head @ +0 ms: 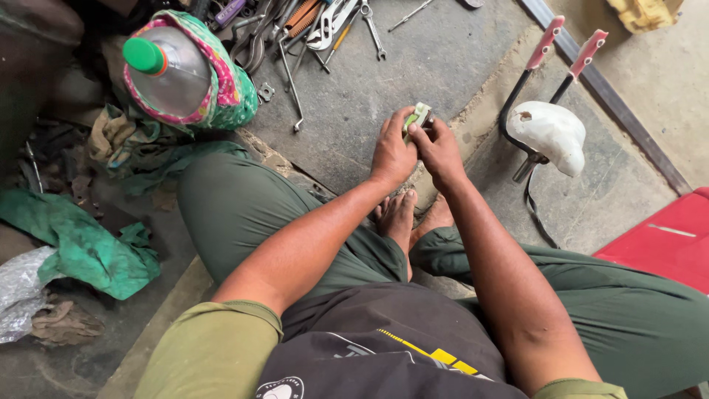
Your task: The person retrieves a bicycle handlebar and seat assembly, then sits on the floor to disassemble the handlebar grip using a screwdriver. They remove the grip and small metal components, placing them on the floor.
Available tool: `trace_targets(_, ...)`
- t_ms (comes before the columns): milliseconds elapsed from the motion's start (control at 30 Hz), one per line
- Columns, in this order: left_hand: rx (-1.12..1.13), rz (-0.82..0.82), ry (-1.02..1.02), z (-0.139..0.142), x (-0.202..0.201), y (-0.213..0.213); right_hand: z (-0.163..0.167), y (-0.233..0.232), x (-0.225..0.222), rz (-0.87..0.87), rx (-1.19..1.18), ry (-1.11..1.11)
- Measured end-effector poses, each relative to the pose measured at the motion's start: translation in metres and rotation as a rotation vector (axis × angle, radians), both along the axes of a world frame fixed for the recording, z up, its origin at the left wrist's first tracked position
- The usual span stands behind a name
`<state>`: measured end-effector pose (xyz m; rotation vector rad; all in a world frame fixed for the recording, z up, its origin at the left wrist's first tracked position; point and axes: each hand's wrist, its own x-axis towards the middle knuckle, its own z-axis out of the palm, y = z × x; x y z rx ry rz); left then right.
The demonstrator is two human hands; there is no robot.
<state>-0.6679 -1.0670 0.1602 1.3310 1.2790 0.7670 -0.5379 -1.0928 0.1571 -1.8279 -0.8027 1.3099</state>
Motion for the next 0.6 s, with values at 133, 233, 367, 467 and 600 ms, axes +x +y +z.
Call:
trace_targets(133, 0.019, -0.05, -0.06, 0.011, 0.0, 0.002, 0.017, 0.004, 0.008, 0.021, 0.079, 0.086)
trace_targets(233, -0.286, -0.179, 0.018, 0.004, 0.001, 0.008, 0.028, 0.003, 0.023, 0.004, 0.062, 0.229)
trace_targets(367, -0.075, -0.118, 0.098, -0.028, -0.005, 0.031, 0.037, -0.001, 0.037, -0.086, 0.026, 0.385)
trace_targets(467, -0.162, -0.039, 0.141, -0.052, -0.018, 0.045, 0.042, -0.001, 0.039, -0.054, 0.025, 0.479)
trace_targets(600, -0.298, -0.027, -0.118, -0.057, -0.015, 0.046, 0.043, 0.006, 0.031, 0.045, 0.053, 0.407)
